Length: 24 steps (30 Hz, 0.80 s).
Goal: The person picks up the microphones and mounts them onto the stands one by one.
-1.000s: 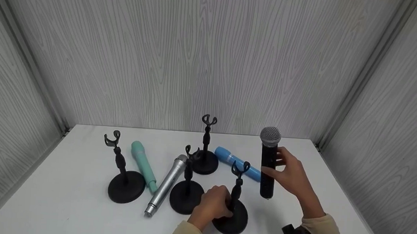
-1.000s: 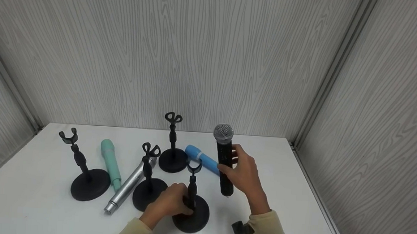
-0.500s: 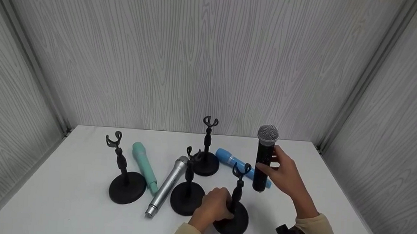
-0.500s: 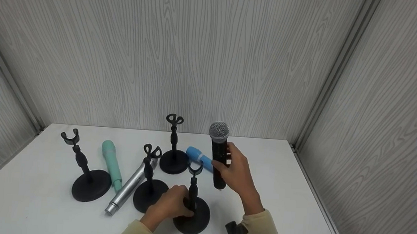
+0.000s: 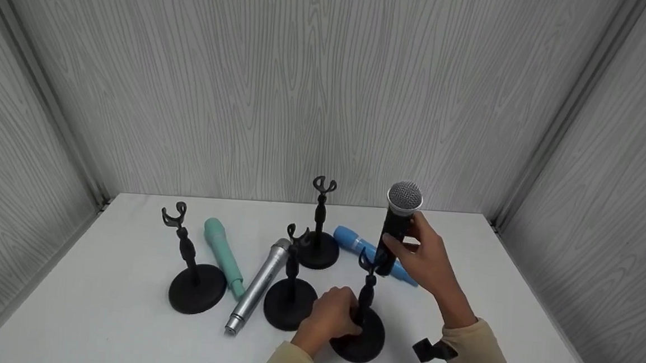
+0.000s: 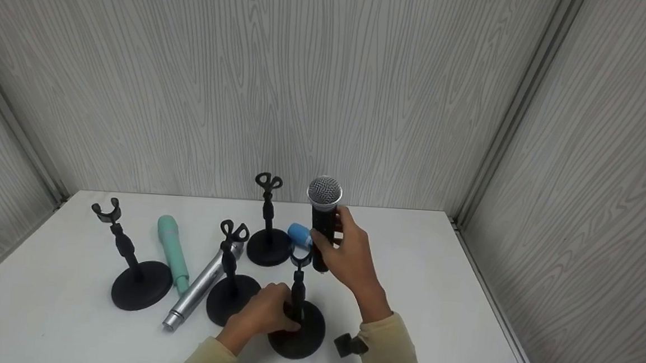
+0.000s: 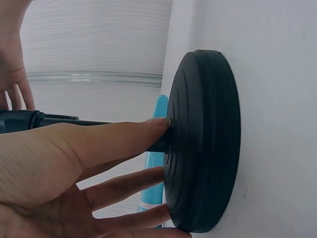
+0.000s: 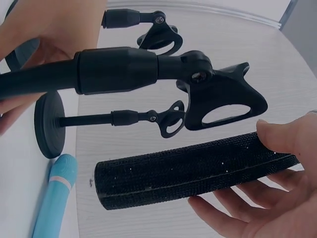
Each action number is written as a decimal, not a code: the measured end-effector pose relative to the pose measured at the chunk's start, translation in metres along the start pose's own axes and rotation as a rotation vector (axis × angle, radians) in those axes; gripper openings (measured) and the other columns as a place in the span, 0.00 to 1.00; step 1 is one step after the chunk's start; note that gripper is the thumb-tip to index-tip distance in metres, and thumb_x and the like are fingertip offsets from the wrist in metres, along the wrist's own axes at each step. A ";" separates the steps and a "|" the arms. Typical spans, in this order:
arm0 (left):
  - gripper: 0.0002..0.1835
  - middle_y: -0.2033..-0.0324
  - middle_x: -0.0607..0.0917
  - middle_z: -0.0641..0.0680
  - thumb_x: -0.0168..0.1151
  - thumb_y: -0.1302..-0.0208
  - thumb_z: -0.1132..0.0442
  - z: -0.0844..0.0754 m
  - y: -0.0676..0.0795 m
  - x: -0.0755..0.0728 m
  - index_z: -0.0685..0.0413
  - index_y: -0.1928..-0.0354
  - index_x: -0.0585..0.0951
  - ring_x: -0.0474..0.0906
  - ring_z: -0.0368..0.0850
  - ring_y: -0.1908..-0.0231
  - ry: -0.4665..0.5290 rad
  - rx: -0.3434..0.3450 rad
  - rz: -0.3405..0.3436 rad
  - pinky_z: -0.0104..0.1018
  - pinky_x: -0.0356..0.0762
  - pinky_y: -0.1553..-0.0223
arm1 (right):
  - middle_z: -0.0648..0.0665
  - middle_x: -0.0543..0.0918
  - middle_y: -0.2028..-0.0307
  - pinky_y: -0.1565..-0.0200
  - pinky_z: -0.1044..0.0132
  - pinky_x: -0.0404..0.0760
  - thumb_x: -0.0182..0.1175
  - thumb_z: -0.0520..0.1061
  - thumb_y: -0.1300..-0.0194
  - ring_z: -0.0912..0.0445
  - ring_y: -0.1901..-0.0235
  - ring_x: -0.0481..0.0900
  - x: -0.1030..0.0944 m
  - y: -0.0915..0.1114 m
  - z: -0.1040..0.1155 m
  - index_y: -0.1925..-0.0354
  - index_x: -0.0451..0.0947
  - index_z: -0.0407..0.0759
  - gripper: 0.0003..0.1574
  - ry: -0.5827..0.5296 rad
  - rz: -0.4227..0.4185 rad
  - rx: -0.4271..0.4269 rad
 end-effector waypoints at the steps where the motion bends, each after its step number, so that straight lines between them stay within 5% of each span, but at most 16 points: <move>1: 0.12 0.79 0.82 0.45 0.79 0.61 0.62 0.000 0.000 -0.001 0.51 0.73 0.84 0.76 0.41 0.73 -0.004 -0.004 -0.002 0.44 0.75 0.67 | 0.39 0.77 0.45 0.50 0.49 0.80 0.63 0.41 0.38 0.47 0.47 0.79 0.001 0.001 0.006 0.34 0.63 0.48 0.36 -0.005 -0.001 -0.005; 8: 0.14 0.75 0.81 0.48 0.79 0.60 0.61 0.000 0.002 -0.004 0.53 0.70 0.83 0.77 0.43 0.70 -0.018 -0.026 -0.011 0.45 0.76 0.64 | 0.39 0.78 0.46 0.49 0.50 0.80 0.63 0.37 0.39 0.48 0.47 0.79 0.008 0.005 0.040 0.35 0.64 0.43 0.35 -0.051 0.006 -0.042; 24: 0.16 0.74 0.81 0.48 0.79 0.61 0.62 0.000 0.009 -0.003 0.54 0.69 0.81 0.77 0.45 0.69 -0.010 -0.014 -0.035 0.43 0.76 0.65 | 0.39 0.79 0.48 0.48 0.45 0.78 0.62 0.35 0.39 0.45 0.46 0.78 0.014 0.007 0.043 0.46 0.73 0.40 0.22 -0.085 0.100 -0.134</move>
Point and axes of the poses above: each hand's wrist, its own y-axis away from the middle knuckle, its own x-axis out of the palm, z = x × y, the point moved 2 cm from there along -y, towards the middle knuckle
